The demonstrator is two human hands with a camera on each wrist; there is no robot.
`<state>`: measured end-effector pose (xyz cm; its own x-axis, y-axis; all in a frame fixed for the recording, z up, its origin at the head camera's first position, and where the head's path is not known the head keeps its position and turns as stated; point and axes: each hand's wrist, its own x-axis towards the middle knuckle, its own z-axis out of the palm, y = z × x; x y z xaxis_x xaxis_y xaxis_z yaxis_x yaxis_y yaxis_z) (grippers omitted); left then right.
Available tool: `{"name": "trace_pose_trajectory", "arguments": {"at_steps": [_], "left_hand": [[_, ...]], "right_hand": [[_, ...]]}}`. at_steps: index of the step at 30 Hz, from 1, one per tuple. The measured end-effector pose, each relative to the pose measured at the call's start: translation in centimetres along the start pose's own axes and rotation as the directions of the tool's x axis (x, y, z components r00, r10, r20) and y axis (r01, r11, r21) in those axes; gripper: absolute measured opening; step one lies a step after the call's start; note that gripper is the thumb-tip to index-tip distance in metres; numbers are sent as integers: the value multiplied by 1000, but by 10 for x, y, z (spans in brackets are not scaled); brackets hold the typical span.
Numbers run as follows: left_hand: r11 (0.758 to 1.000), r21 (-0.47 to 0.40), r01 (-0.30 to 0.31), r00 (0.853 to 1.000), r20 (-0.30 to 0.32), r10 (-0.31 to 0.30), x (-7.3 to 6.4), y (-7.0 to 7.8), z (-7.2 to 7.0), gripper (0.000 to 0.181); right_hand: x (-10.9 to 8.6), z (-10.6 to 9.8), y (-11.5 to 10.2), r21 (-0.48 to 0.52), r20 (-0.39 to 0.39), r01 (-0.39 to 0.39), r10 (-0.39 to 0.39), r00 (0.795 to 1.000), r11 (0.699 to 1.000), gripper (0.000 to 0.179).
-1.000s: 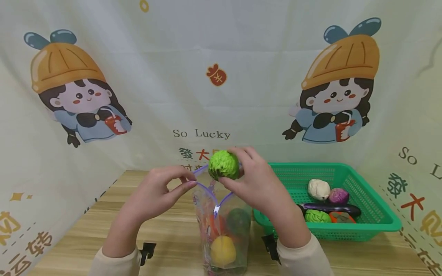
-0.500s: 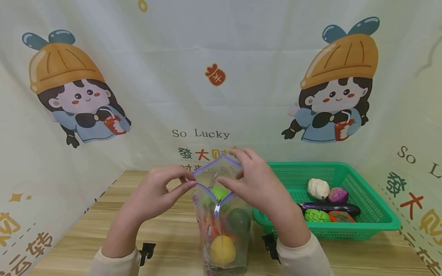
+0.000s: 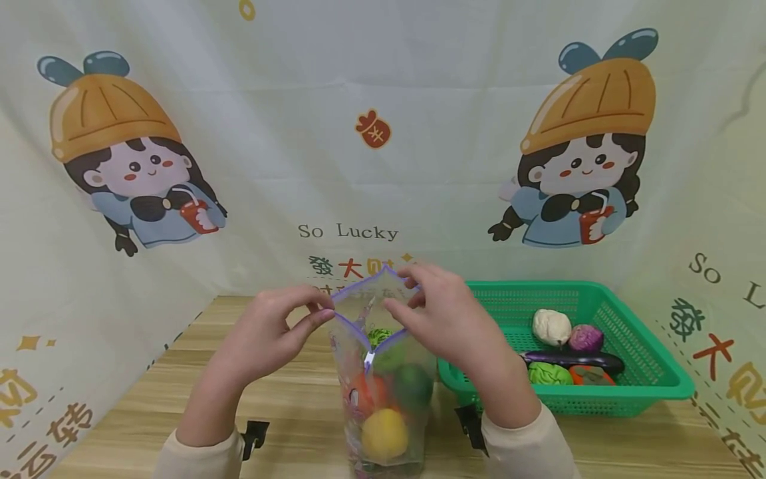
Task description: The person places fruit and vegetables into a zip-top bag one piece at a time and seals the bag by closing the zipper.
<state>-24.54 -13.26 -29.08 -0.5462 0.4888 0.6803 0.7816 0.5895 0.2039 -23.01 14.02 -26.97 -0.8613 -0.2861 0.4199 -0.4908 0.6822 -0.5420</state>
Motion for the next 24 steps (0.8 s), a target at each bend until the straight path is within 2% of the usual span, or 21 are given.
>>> {"name": "trace_pose_trajectory", "arguments": {"at_steps": [3,5,7,11,13,15,17,20,22,24], "left_hand": [[1000,18,12,1000,-17,-12,-1,0,-1,3],[1000,16,24,1000,-7,-24,-1,0,-1,2],[999,9,45,999,31,-45,-2,-2,-2,4],[997,3,82,989,120,-81,-3,-4,-2,7],[996,2,95,987,132,-94,-3,-4,-3,7],[996,-3,85,990,110,-85,-3,-3,-3,6],[998,-10,62,996,68,-61,-3,-3,-3,4],[1000,-17,15,1000,3,-15,-1,-4,-2,3],[1000,-15,11,1000,9,-11,-1,-4,-2,3],[999,-13,31,998,45,-31,-2,-5,-2,4]], "right_hand": [[-2,-3,0,18,-35,-18,19,999,1000,41],[-2,-5,0,32,-43,-25,26,999,999,38],[-1,-4,1,30,-10,-23,23,1000,999,37],[4,0,4,-2,122,-42,42,992,999,39],[4,0,4,-15,141,-69,70,987,998,41],[2,-1,3,-8,102,-98,98,990,995,41],[-1,-3,2,13,26,-113,112,993,994,39],[-3,-7,1,48,-74,-96,99,992,994,33],[-3,-7,1,49,-67,-79,82,994,996,31],[-1,-5,2,25,4,-61,61,998,998,29]]}}
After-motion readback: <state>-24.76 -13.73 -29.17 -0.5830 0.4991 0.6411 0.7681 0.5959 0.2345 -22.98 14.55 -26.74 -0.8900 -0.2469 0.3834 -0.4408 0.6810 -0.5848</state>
